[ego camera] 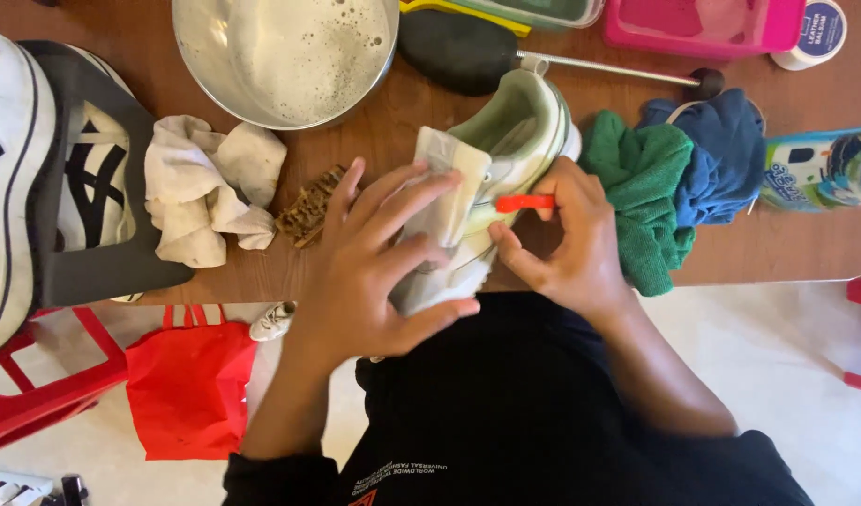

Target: Scrubbing the details of a white shoe using a toothbrush and cleaning solution at a workbench.

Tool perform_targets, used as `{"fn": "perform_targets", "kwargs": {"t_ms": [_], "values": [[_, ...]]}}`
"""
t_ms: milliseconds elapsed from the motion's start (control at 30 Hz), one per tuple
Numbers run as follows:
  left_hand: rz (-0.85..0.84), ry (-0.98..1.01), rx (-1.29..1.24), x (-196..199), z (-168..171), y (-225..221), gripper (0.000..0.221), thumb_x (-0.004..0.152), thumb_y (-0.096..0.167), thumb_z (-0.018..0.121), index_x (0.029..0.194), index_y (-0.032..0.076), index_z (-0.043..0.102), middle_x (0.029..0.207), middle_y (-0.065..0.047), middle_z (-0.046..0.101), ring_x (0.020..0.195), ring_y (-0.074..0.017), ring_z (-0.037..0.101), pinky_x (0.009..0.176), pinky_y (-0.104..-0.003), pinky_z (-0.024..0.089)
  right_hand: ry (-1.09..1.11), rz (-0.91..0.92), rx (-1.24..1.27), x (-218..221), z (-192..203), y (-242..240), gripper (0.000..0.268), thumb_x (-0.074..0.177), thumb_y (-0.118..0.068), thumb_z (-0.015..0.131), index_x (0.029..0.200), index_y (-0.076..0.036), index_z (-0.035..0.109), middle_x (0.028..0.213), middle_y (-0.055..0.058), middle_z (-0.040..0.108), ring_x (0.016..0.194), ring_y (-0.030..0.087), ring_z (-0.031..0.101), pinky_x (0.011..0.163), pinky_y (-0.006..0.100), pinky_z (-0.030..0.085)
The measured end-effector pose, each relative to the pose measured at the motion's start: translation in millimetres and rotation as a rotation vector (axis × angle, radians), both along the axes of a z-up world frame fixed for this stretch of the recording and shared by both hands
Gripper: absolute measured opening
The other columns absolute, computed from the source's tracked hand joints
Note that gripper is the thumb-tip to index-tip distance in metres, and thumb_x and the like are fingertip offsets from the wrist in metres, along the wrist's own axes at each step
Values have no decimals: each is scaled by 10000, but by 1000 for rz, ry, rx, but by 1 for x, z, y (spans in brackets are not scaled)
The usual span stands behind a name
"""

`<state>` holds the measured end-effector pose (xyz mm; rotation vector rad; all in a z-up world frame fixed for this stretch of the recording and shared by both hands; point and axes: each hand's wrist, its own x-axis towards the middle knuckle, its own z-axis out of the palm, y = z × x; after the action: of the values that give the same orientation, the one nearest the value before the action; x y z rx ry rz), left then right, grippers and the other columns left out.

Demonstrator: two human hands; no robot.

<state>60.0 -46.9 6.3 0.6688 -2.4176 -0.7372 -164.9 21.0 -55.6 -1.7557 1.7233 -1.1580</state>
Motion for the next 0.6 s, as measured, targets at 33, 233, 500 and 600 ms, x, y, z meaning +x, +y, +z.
{"fn": "perform_targets", "kwargs": {"t_ms": [33,233,500,600], "values": [[-2,-1,-6,-5,3,-4,366,883,480,769,837,137,649,1472,-108,555,1402,-369,543,1241,-664,196,-1,-2,-6,1,-2,2,315,876,-231,775,866,-86,496,795,16,421,726,203,420,736,367,332],[67,-162,-443,-33,-2,-25,254,914,259,740,1096,142,607,1077,-91,583,971,-280,563,860,-442,420,-20,-8,-18,1,-4,11,287,870,-191,690,828,-94,422,820,22,400,740,198,395,742,362,299],[38,-270,-353,-36,-30,-39,157,900,98,657,1022,143,745,1233,-15,669,1148,-274,578,1003,-515,396,-33,21,-38,-4,-3,13,294,821,-122,687,804,-99,395,772,17,403,720,199,386,759,364,300],[-141,-141,-118,-40,-39,-39,346,866,244,490,919,46,769,989,-63,688,1017,-267,519,900,-515,402,-48,61,-92,-5,1,10,242,867,-95,636,816,-73,401,783,51,419,731,233,397,716,388,293]]}}
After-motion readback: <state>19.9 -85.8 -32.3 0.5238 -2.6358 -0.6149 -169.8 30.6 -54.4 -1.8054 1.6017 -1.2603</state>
